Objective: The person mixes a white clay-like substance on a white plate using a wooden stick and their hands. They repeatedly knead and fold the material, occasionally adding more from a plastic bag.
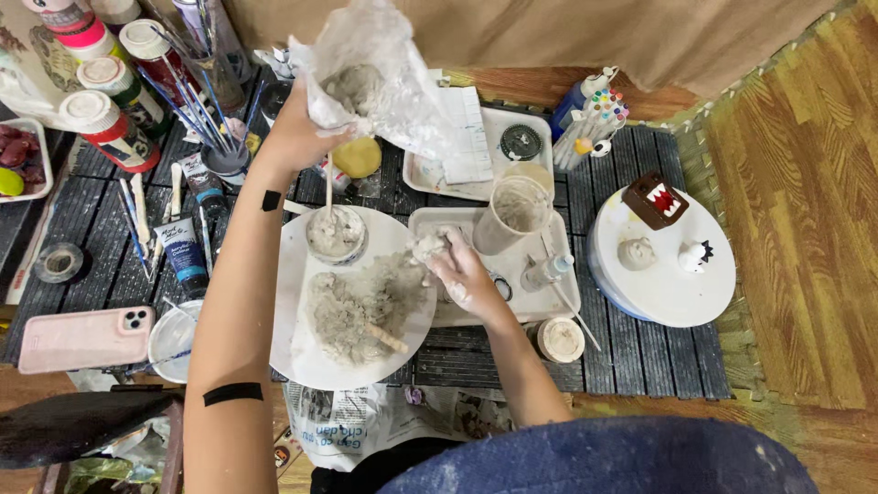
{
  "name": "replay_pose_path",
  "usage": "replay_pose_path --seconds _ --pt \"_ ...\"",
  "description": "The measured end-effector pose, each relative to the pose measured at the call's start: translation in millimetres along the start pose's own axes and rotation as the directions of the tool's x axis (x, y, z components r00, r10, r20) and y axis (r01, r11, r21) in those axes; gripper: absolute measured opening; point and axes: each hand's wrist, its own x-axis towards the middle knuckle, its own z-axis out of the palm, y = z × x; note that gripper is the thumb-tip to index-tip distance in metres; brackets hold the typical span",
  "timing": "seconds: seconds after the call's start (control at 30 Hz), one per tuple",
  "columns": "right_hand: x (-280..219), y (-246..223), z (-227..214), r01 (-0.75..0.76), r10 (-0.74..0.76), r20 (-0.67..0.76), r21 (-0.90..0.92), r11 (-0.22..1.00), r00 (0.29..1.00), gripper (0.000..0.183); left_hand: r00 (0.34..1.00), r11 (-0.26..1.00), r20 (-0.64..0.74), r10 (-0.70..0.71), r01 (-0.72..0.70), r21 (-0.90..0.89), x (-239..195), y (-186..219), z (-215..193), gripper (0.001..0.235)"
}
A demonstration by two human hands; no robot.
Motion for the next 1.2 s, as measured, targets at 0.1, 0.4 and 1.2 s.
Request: replay_pose_path --seconds 0.1,0.4,1.2 --pt "-4.0 27.0 -7.0 0.014 -0.026 -0.096 -0.126 0.992 0.995 0.044 0.998 0.996 0.039 0.047 -0.050 0.079 22.3 -7.5 -0.8 0.091" --pt "-40.7 16.8 -27.2 -0.134 0.103 -0.187 -0.158 0.978 0.977 0.050 0.781 0.843 0.345 -0.521 0.408 0.350 67.6 -98.1 -1.8 0.092" --pt "16.6 42.9 40.2 0.097 -0.079 0.059 -0.426 0.900 0.995 0.023 0.963 0.819 -0.231 -0.141 0.244 0.519 -173.7 159.5 53.2 0.035"
